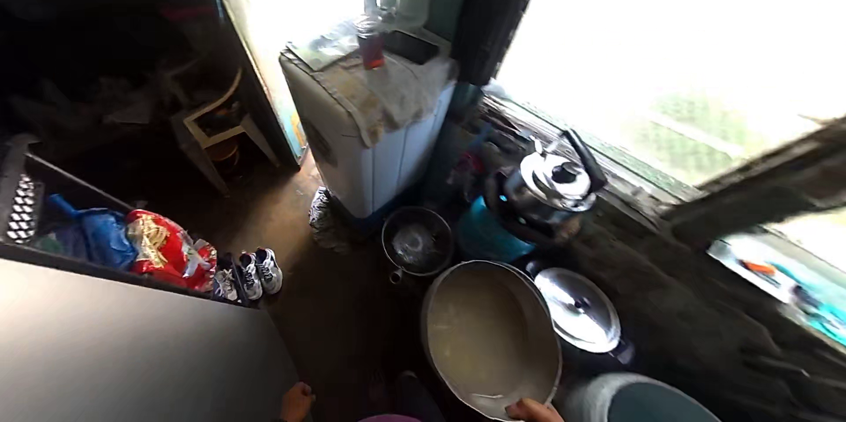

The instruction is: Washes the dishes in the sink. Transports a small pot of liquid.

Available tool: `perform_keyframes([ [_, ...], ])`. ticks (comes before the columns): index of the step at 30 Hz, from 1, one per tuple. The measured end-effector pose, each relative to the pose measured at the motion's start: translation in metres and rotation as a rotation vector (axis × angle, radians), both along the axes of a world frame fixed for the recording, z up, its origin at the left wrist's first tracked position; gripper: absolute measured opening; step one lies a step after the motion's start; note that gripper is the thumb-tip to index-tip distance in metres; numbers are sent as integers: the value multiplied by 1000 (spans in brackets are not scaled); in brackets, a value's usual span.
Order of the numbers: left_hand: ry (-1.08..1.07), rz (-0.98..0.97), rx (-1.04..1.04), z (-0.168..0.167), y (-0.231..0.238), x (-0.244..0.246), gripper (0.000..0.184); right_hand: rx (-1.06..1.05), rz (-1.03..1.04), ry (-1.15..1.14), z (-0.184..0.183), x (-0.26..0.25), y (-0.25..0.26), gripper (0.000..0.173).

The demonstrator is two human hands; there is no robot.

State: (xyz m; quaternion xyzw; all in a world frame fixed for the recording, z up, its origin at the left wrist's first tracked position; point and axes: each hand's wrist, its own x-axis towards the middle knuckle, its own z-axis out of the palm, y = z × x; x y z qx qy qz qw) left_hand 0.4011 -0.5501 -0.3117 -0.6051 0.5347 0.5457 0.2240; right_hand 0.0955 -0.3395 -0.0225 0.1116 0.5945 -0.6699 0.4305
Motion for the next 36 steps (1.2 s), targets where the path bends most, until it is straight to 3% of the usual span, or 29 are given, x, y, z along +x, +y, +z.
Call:
perform_keyframes([
  [8,156,339,40,32,-86,-9,38,46,371,-71,-32,-22,-200,26],
  [16,326,657,4,67,-268,-59,36,30,478,-146,-53,-22,-403,40],
  [22,453,723,-55,95,-410,-85,38,13,532,-174,-54,-27,-551,42],
  [25,456,903,-60,88,-468,-80,35,40,535,-162,-55,-31,-622,28],
  [28,383,984,-39,71,-530,-68,34,17,539,-164,-60,-35,-692,36],
  [33,287,919,-5,31,-666,-64,35,-1,445,-163,-60,-37,-804,40],
  [36,273,771,-60,39,-766,-89,33,22,359,-178,-58,-40,-866,42],
])
